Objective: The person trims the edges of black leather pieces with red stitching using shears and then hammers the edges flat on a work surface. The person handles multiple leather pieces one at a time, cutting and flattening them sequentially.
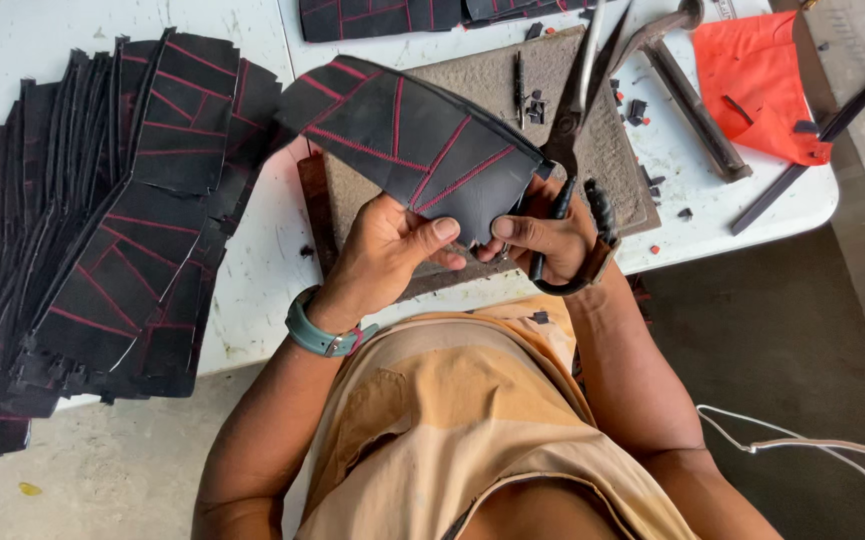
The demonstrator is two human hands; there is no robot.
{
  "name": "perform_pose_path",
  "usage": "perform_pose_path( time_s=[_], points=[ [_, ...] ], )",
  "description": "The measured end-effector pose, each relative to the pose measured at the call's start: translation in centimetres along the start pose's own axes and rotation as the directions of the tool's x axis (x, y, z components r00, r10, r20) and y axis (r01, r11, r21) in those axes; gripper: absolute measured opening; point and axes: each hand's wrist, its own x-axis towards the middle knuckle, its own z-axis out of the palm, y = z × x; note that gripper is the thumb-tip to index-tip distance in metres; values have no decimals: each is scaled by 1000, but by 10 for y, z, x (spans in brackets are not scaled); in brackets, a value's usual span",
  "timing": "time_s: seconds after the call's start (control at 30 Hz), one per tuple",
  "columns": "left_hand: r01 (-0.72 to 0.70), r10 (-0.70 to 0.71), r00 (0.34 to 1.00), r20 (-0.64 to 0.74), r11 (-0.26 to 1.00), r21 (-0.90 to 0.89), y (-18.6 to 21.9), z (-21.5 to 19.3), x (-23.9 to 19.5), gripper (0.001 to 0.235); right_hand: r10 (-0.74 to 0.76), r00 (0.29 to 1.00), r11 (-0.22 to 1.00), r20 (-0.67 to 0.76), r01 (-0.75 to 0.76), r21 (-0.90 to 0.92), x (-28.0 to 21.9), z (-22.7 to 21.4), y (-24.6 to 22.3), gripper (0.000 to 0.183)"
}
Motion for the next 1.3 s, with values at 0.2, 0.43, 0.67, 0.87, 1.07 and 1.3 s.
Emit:
perform_pose_path(
  time_s=[0.2, 0.43, 0.67, 0.87, 1.07, 1.3],
  points=[
    [-29, 25, 998, 53, 997, 71, -4, -6, 1, 20, 161, 987, 945, 19, -160, 284, 1, 0, 4, 32],
    [-50, 47, 998, 40, 997, 65, -2, -8, -3, 20, 143, 989, 955, 38, -148, 257, 3, -1, 10, 33],
    [-61, 83, 995, -52, 942, 329, 53, -32, 12, 26, 221, 972, 896, -76, -233, -377, -31, -27, 20, 24],
    [-197, 207, 978, -20, 954, 226, 73, -34, 23, 41, 285, 959, 799, -16, -247, -548, -82, -27, 26, 33],
    [-283, 286, 958, 31, 922, 265, 60, -21, 33, 35, 287, 957, 826, -50, -274, -493, -67, -12, 36, 49],
    [-290, 290, 936, -198, 956, 31, 19, -6, 35, 26, 38, 999, 921, -14, -41, -388, -38, 12, 59, 39]
  ],
)
